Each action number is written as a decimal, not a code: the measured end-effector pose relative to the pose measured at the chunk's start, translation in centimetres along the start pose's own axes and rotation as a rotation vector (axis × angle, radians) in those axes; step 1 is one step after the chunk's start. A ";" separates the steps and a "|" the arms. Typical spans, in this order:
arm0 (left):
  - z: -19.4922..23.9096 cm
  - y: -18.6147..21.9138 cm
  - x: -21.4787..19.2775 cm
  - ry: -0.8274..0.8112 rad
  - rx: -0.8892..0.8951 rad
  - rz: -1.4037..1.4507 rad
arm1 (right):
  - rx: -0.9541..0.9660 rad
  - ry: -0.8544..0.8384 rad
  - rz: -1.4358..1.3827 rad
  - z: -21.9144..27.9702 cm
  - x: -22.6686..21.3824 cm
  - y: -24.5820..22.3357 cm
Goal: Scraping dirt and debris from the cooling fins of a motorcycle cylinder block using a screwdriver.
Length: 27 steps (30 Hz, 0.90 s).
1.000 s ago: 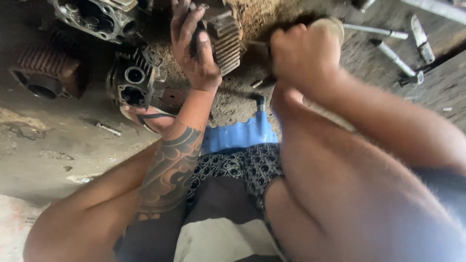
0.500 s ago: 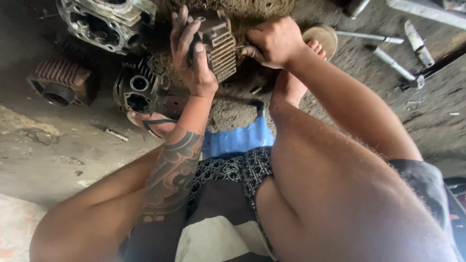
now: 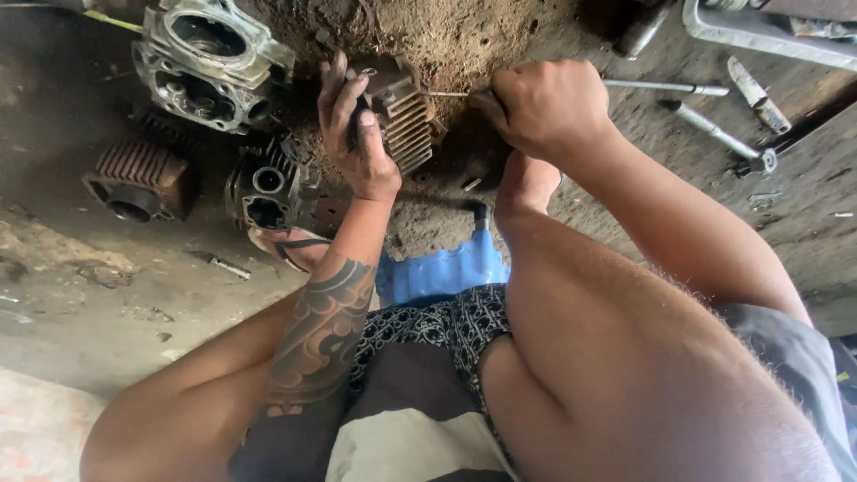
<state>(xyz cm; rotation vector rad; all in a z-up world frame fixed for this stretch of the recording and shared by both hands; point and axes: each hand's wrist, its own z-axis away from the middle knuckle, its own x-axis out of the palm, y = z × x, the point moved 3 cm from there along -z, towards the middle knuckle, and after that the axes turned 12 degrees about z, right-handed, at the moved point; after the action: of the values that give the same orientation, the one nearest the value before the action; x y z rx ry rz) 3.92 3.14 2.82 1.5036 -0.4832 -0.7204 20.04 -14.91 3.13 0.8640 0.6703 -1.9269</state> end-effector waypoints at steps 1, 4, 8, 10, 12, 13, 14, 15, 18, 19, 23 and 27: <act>0.0 -0.1 -0.1 -0.011 0.001 -0.005 | 0.005 -0.042 0.096 -0.1 -0.1 -0.3; -0.2 0.2 0.1 0.002 -0.001 0.015 | -0.006 -0.052 0.128 -0.5 -0.5 -0.8; -0.2 0.2 0.0 0.002 0.001 0.005 | -0.006 -0.070 0.153 -0.4 -1.5 -0.5; -0.2 0.5 -0.1 -0.006 -0.005 -0.032 | -0.011 -0.283 0.118 -0.4 -2.2 -0.3; -0.2 0.6 0.0 -0.002 0.010 -0.005 | -0.032 -0.205 0.169 -0.2 -2.1 -0.5; -0.3 0.5 0.1 -0.004 0.031 0.031 | -0.041 -0.123 0.222 -0.1 -2.2 -0.5; -0.3 0.5 0.2 -0.004 0.031 0.031 | -0.041 -0.124 0.222 -0.4 -3.2 -0.8; -0.3 0.5 0.2 0.005 0.017 0.038 | -0.043 -0.211 0.234 -0.6 -3.9 -1.0; -0.7 0.6 0.5 -0.017 0.110 0.016 | 0.006 -0.239 0.207 0.0 -4.5 -2.6; -1.0 0.8 0.6 -0.053 0.219 -0.009 | 0.063 -0.180 0.169 0.4 -4.6 -3.2; -0.1 -0.1 -0.5 0.024 0.058 -0.016 | -0.021 -0.261 0.173 -1.9 -5.9 -2.5; -0.1 -0.4 -1.5 0.030 0.004 0.091 | -0.143 -0.294 -0.028 -4.6 -2.0 -1.8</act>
<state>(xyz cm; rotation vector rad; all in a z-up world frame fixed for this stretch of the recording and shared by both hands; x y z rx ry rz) 2.84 4.27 2.62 1.4847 -0.5277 -0.6255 20.60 -9.70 2.07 0.4720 0.6345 -1.9532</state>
